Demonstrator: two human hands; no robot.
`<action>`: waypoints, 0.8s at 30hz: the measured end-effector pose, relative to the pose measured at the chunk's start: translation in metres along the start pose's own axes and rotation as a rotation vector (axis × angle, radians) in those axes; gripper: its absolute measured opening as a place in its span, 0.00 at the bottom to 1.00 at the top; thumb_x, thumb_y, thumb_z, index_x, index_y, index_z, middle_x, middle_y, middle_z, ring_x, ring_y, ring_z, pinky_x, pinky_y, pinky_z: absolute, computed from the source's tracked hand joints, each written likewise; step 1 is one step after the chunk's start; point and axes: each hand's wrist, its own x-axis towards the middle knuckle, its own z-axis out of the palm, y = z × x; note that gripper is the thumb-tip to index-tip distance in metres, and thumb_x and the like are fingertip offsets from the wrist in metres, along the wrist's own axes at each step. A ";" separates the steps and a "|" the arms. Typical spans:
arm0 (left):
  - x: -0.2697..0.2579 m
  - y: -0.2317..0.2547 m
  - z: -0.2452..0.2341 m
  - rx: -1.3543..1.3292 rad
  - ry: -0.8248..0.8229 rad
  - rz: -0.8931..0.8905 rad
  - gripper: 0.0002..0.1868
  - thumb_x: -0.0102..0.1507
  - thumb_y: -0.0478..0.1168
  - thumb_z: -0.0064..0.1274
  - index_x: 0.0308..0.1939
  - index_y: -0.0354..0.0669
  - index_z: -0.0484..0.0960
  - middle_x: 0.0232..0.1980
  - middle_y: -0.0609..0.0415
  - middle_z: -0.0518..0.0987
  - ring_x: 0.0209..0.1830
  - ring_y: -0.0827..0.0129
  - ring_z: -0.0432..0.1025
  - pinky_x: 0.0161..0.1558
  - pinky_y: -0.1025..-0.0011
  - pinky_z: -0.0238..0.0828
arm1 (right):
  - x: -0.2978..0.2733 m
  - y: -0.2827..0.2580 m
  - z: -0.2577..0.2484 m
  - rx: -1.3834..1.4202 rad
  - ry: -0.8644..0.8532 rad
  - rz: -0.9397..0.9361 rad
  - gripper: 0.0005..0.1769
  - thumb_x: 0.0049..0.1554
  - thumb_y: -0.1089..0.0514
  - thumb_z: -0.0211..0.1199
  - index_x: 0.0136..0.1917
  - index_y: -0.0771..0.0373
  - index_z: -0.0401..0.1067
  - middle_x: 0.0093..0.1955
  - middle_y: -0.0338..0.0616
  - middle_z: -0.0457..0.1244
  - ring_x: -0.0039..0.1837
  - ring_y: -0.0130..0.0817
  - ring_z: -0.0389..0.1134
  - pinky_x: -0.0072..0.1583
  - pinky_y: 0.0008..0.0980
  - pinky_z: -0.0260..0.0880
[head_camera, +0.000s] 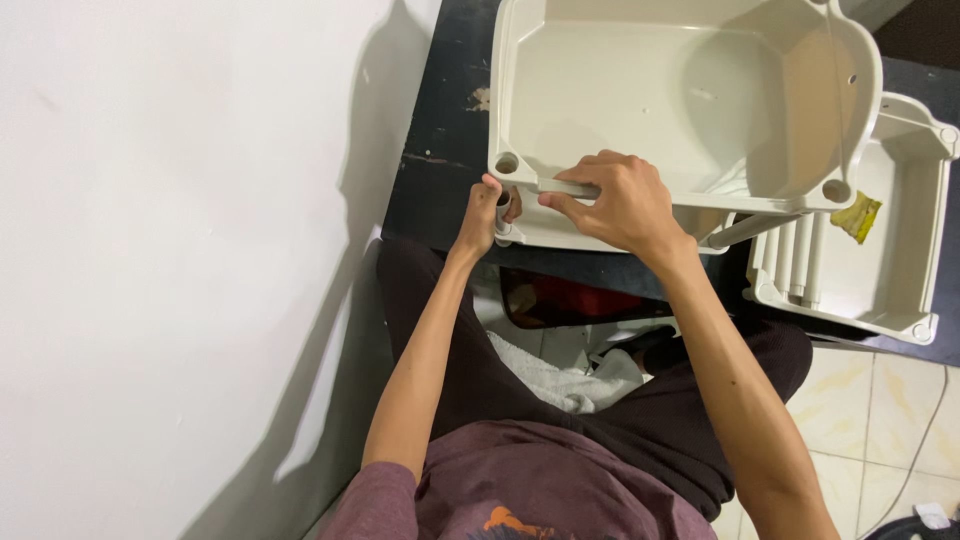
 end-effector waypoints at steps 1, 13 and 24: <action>0.002 0.000 0.000 -0.002 0.010 0.005 0.47 0.65 0.81 0.19 0.16 0.44 0.64 0.17 0.59 0.64 0.20 0.75 0.61 0.30 0.74 0.58 | 0.000 0.000 0.000 -0.002 0.022 -0.010 0.23 0.52 0.41 0.75 0.44 0.64 0.83 0.39 0.45 0.71 0.35 0.38 0.70 0.38 0.36 0.69; -0.004 0.040 0.002 0.153 0.262 -0.030 0.44 0.67 0.75 0.24 0.26 0.42 0.81 0.25 0.59 0.76 0.24 0.75 0.66 0.30 0.73 0.58 | -0.006 -0.009 -0.012 -0.022 0.136 -0.044 0.12 0.57 0.50 0.74 0.48 0.60 0.83 0.44 0.41 0.72 0.51 0.39 0.69 0.51 0.37 0.69; -0.023 0.127 0.107 0.503 0.482 0.704 0.08 0.66 0.42 0.56 0.42 0.45 0.73 0.43 0.54 0.72 0.47 0.65 0.67 0.55 0.64 0.63 | -0.128 0.107 -0.074 0.034 0.835 0.198 0.07 0.68 0.63 0.63 0.48 0.63 0.79 0.53 0.47 0.70 0.60 0.36 0.70 0.64 0.35 0.70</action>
